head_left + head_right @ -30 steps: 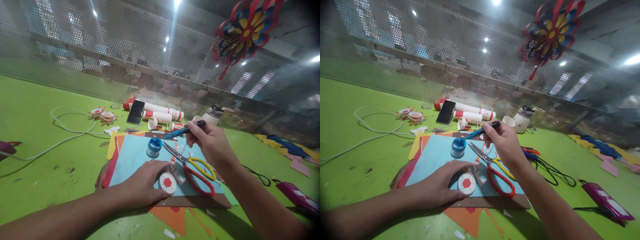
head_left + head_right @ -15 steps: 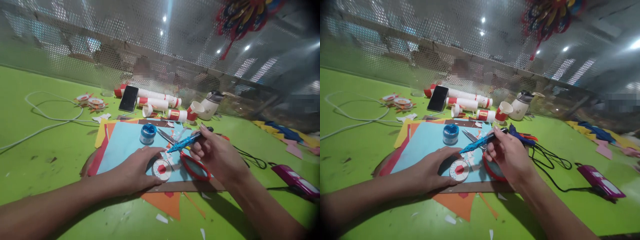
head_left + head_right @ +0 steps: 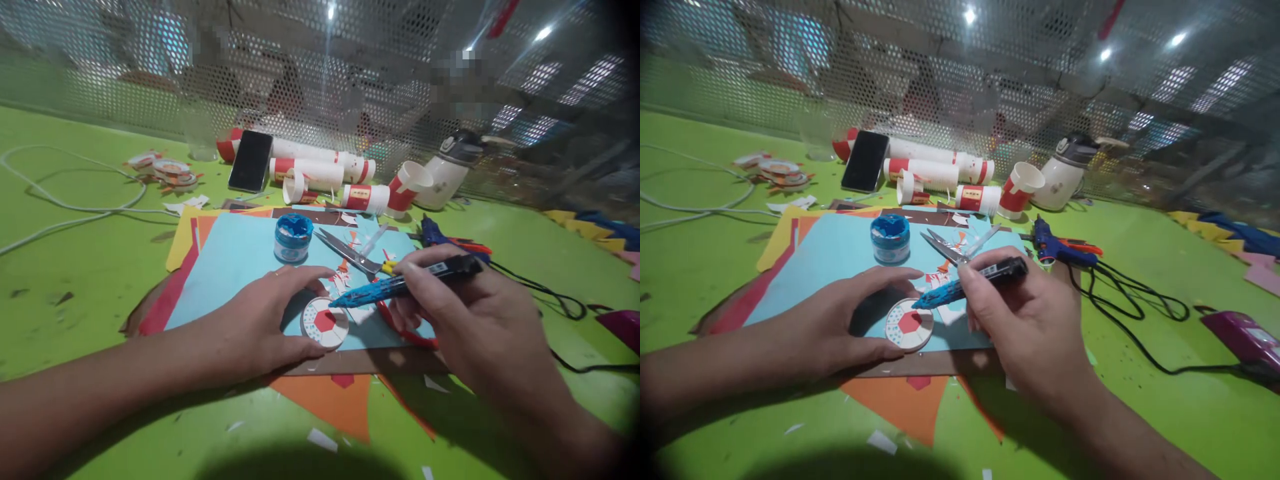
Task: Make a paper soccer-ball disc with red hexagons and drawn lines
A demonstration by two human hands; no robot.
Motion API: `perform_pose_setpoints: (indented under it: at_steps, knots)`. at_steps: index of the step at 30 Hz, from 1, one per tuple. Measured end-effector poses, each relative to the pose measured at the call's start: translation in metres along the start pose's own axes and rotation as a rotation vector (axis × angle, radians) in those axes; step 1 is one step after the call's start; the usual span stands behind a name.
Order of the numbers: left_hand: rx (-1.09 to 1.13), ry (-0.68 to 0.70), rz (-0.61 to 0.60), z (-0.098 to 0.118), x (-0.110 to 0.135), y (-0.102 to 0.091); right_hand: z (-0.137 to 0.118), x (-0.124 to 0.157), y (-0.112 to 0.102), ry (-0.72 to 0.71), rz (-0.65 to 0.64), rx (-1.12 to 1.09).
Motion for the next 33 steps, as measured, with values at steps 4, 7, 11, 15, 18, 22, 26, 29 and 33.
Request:
perform_pose_setpoints:
  at_steps: [4, 7, 11, 15, 18, 22, 26, 29, 33]
  knots:
    - [0.016, -0.022, 0.003, 0.0004, -0.0006, 0.0004, -0.0009, 0.0013, 0.005, -0.046, -0.029, 0.053]
    - [0.018, -0.042, 0.006, 0.0024, -0.0005, 0.0004, -0.0043, 0.002, 0.0068, -0.093, -0.007, 0.088]
    - [-0.009, -0.035, 0.02, 0.0031, 0.0004, 0.0006, -0.0068, 0.0021, 0.0094, -0.166, -0.038, 0.155]
    - [-0.006, -0.006, 0.02, 0.0027, 0.0008, 0.0004, -0.0043, 0.0042, 0.0089, -0.192, -0.034, 0.244]
    - [-0.003, -0.01, 0.013, 0.0034, 0.0008, -0.0001, -0.0027, 0.0065, 0.0086, -0.207, -0.046, 0.279]
    - [-0.016, -0.008, 0.012, 0.0053, 0.0012, -0.0005, -0.0012, 0.0082, 0.0094, -0.21, -0.056, 0.274]
    - [-0.012, -0.005, 0.002, 0.0061, 0.0012, -0.0004, -0.0003, 0.0078, 0.0108, -0.19, -0.069, 0.254]
    - [-0.018, 0.007, 0.001, 0.0058, 0.0008, -0.0006, -0.0011, 0.0073, 0.0109, -0.197, -0.068, 0.255]
    - [-0.026, 0.019, 0.007, 0.0041, 0.0004, -0.0004, -0.0022, 0.0068, 0.0109, -0.199, -0.063, 0.271]
Point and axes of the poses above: each hand's wrist, its own x-axis away from the middle knuckle, its own y-axis out of the palm, z = x × y, the point moved 2 cm from there along -x, towards the middle knuckle, and after that the axes turned 3 degrees about -z, right-handed, at the moved point
